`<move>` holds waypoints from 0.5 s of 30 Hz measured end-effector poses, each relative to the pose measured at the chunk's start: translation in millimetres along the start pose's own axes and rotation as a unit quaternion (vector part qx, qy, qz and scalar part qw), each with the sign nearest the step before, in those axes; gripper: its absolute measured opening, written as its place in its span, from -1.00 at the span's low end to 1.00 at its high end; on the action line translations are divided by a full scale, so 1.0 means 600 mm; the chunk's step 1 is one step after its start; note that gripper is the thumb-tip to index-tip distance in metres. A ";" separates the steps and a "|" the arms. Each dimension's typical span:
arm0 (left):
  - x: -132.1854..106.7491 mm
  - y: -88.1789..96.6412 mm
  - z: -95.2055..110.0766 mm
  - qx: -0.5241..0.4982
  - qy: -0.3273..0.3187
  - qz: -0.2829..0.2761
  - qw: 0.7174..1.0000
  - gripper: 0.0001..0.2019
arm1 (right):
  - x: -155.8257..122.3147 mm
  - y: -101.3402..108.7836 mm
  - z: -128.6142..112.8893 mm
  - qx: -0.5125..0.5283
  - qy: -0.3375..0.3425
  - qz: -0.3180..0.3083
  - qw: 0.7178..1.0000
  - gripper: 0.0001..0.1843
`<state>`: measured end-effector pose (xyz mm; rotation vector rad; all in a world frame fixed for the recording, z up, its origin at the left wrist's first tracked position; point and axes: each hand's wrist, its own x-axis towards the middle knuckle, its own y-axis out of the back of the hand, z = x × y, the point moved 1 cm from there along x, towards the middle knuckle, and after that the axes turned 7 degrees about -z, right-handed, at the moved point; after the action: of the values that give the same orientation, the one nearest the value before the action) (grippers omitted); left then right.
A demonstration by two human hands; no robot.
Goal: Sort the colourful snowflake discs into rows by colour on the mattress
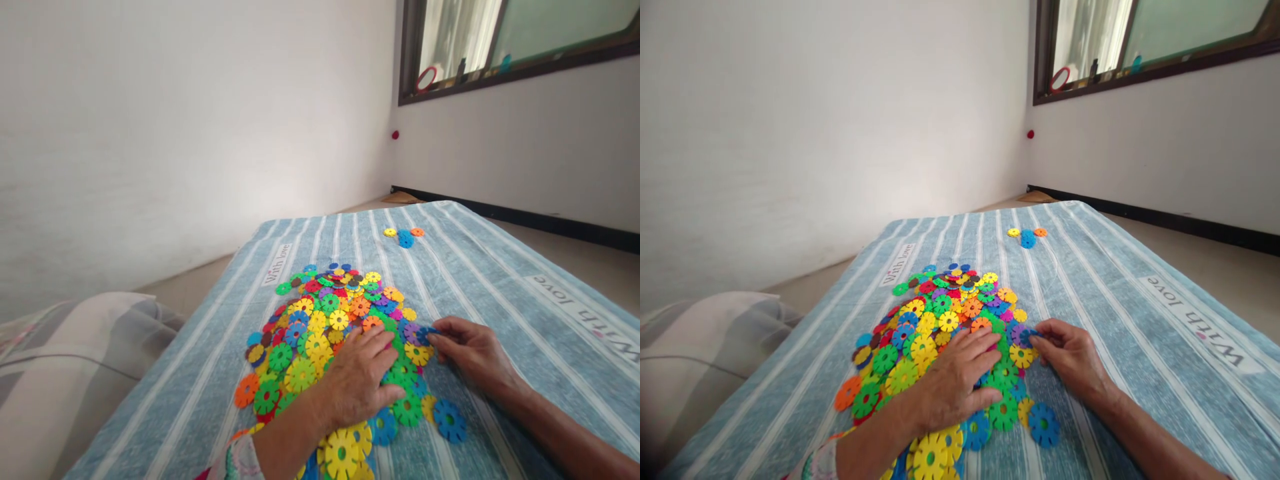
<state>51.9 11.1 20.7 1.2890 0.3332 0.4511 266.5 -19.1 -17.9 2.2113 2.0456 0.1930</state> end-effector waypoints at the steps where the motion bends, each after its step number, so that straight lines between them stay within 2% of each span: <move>1: 0.001 0.000 -0.003 0.002 0.005 0.005 1.000 -0.57 | 0.000 0.000 -0.001 -0.006 0.001 -0.003 1.000 -0.74; 8: 0.004 0.000 -0.041 0.038 0.040 0.064 0.996 -0.67 | 0.004 -0.001 -0.002 0.001 -0.001 -0.015 1.000 -0.75; 15: 0.001 0.011 -0.082 0.081 0.059 0.081 0.992 -0.79 | 0.008 0.003 0.002 0.011 0.001 -0.017 1.000 -0.77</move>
<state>28.2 54.0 14.7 1.4569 0.3723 0.6511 268.7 -14.6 -18.8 2.1876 2.0947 0.1708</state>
